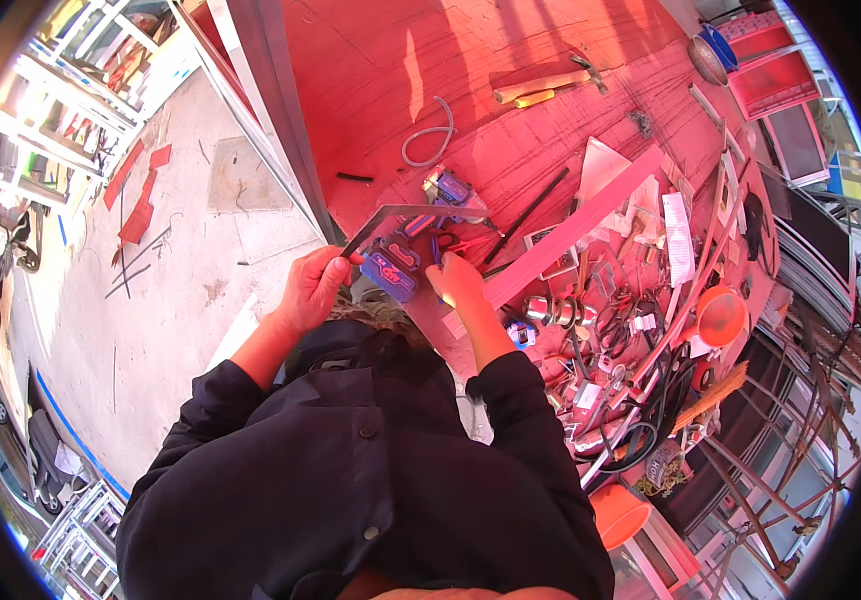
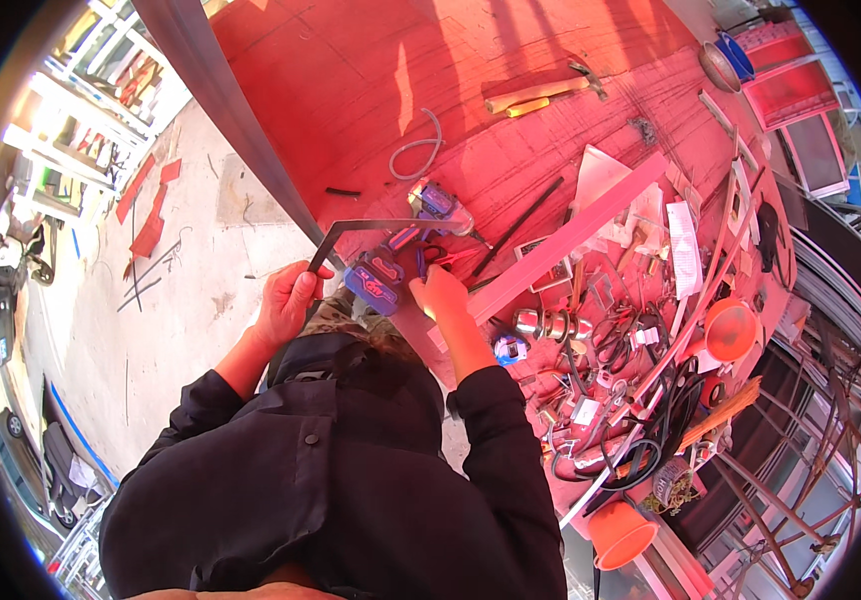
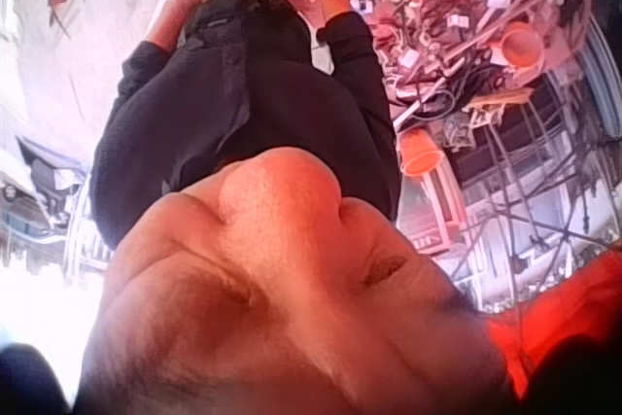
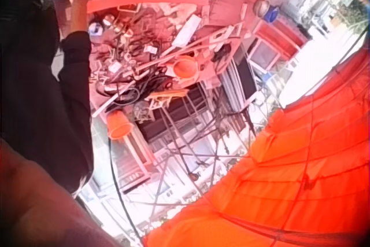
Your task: The person installs black rubber weather stripping along the edges of a large red panel. They measure and mark the panel, cut the strip to length, and press it into place along the frame. The person also uses a square and marker to mark alignment points on the panel.
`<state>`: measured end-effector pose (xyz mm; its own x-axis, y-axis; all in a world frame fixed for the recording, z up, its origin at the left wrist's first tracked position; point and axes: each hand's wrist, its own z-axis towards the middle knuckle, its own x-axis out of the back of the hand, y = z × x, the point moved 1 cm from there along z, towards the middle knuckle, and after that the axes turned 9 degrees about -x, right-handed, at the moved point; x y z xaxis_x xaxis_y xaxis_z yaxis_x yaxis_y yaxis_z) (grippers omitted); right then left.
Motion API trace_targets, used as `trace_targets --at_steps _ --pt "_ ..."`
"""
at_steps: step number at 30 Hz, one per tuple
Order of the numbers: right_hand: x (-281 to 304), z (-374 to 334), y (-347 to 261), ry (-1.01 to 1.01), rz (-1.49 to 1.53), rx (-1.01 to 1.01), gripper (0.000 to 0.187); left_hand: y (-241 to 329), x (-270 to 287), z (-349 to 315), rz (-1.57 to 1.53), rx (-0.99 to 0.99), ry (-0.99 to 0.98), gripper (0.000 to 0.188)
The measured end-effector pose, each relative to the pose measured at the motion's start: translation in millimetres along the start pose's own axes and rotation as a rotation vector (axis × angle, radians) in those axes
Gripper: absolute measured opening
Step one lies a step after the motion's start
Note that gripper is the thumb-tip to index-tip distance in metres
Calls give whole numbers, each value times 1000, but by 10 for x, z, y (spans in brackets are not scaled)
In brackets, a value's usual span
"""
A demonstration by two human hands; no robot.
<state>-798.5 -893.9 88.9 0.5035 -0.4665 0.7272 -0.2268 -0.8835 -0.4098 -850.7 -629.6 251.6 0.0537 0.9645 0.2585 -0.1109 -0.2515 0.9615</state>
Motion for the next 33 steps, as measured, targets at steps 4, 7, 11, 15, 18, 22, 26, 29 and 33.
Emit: trace_targets --at_steps 4,7,11,15,18,22,26,29,33 --pt "96 -81 127 -5 693 -115 21 -2 155 -100 -18 51 -79 34" --pt "148 -311 149 51 1263 -337 20 -63 260 -92 -80 91 -158 30" --pt "286 -709 121 254 1672 -337 23 -162 442 19 -72 94 -344 27" --pt "105 -1127 -103 498 1655 -239 27 -314 799 96 55 22 -576 26" --pt "-251 -1401 -422 724 1515 -161 23 -578 1203 97 142 18 -736 26" --pt "-1285 -1736 -1534 853 1050 47 9 -1122 1749 82 57 92 -957 27" --pt "-2241 -1695 -2887 473 827 -46 15 -1556 2239 -4 -61 200 -1195 35" --pt "-2638 -1635 -3509 367 884 -90 21 -1749 2619 -67 44 93 -1337 44" --pt "-2996 -1741 -3892 137 829 -203 29 -1976 2997 -194 170 228 -1523 46"
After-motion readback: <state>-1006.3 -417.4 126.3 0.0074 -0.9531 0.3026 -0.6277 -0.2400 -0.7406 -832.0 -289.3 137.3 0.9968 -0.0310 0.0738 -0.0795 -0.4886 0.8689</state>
